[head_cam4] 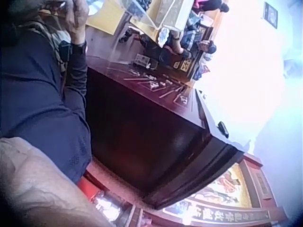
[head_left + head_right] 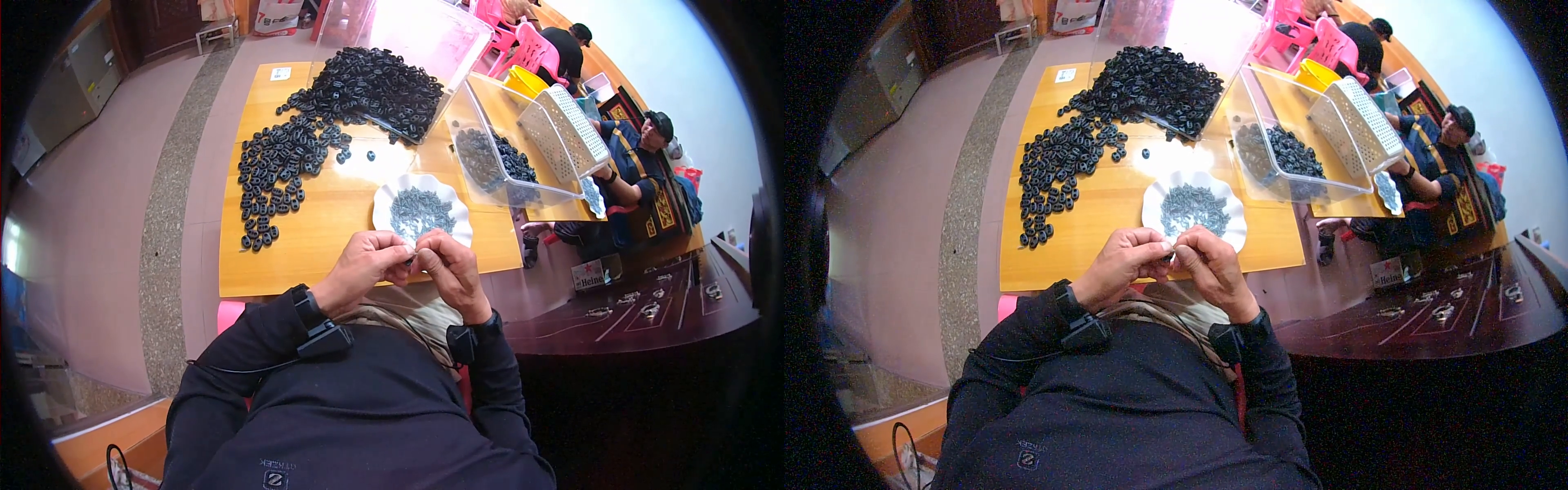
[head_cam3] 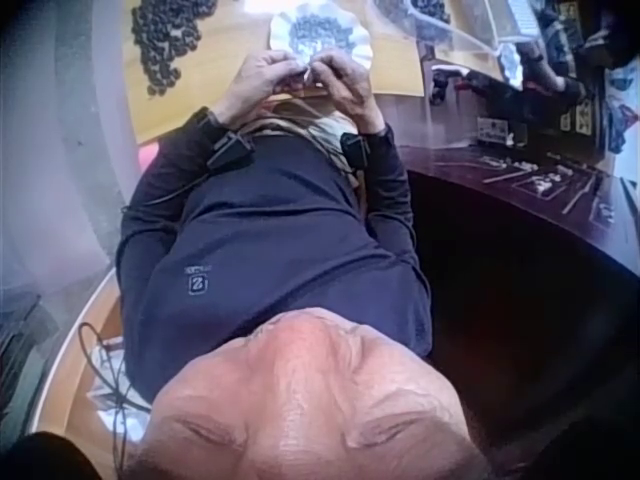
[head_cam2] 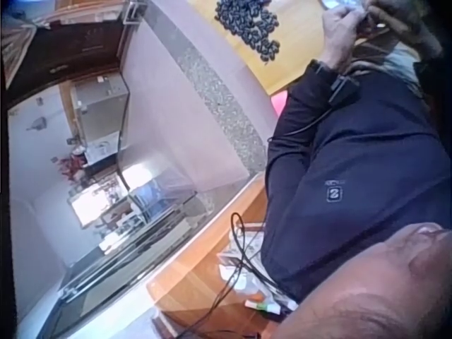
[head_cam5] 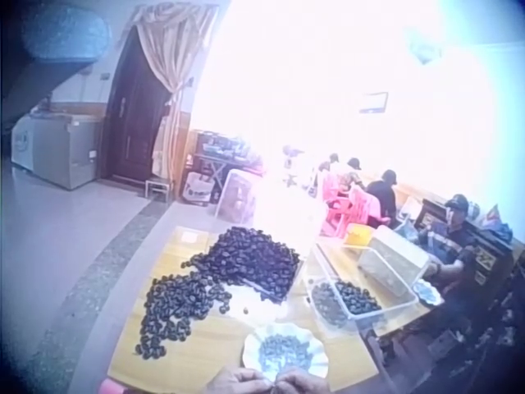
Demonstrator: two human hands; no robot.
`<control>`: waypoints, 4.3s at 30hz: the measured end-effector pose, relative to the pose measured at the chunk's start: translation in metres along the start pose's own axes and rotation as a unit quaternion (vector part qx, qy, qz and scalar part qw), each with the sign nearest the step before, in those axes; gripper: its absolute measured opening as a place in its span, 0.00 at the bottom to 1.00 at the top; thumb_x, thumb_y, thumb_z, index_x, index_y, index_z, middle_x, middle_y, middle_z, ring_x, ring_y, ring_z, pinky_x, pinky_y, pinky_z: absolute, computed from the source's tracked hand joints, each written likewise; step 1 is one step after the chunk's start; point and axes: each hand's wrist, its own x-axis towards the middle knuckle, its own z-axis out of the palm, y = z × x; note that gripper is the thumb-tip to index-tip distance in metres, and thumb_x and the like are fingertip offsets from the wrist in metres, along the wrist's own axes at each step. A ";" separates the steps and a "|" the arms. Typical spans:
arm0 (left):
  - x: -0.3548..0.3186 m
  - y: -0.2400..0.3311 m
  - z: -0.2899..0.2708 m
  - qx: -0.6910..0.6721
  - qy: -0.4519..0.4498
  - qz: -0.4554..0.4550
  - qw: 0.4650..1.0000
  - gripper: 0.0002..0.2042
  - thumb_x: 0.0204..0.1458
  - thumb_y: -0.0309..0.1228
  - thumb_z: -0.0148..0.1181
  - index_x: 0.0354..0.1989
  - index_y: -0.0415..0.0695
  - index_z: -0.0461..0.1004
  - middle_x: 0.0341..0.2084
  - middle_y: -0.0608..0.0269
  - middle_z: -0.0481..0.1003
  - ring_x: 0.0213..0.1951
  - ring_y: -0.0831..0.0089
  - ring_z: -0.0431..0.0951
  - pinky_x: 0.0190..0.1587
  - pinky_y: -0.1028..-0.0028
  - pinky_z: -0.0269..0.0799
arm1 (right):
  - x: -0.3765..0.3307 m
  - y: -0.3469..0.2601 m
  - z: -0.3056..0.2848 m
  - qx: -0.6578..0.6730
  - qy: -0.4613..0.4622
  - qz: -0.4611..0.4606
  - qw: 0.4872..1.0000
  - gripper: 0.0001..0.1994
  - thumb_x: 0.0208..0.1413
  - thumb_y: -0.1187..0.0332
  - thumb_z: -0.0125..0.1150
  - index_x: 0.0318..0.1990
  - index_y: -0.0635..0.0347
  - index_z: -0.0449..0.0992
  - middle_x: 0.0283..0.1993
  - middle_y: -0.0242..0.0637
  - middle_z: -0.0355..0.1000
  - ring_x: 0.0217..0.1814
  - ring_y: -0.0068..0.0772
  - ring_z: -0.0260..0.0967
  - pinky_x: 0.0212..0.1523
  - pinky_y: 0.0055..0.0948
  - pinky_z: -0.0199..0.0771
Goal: The person picks up a black plastic cord lock and a metal spring by hand, inserts the spring into the cord lock, and places the assembled piece back onto the table. This process is repeated for several more cord locks and springs.
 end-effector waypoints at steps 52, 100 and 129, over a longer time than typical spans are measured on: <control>-0.001 0.001 -0.004 -0.079 -0.031 -0.062 0.994 0.06 0.60 0.30 0.51 0.34 0.43 0.72 0.28 0.67 0.73 0.28 0.80 0.73 0.35 0.77 0.74 | -0.003 0.009 0.006 -0.120 0.029 -0.024 0.992 0.04 0.62 0.76 0.51 0.34 0.65 0.69 0.32 0.33 0.65 0.32 0.21 0.65 0.33 0.21 0.67; -0.007 0.002 -0.019 -0.021 0.106 0.043 0.993 0.07 0.58 0.29 0.57 0.37 0.37 0.74 0.27 0.65 0.75 0.28 0.80 0.75 0.34 0.79 0.77 | 0.027 0.044 -0.011 -0.478 -0.061 0.032 0.876 0.05 0.56 0.68 0.55 0.34 0.56 0.76 0.36 0.40 0.71 0.35 0.49 0.72 0.35 0.44 0.72; -0.010 0.002 -0.023 -0.031 0.115 0.027 0.993 0.07 0.58 0.32 0.58 0.36 0.41 0.74 0.26 0.69 0.74 0.28 0.81 0.75 0.35 0.78 0.77 | 0.056 0.024 -0.015 -0.483 -0.196 0.044 0.852 0.05 0.46 0.69 0.55 0.27 0.60 0.74 0.29 0.47 0.74 0.35 0.53 0.73 0.35 0.46 0.70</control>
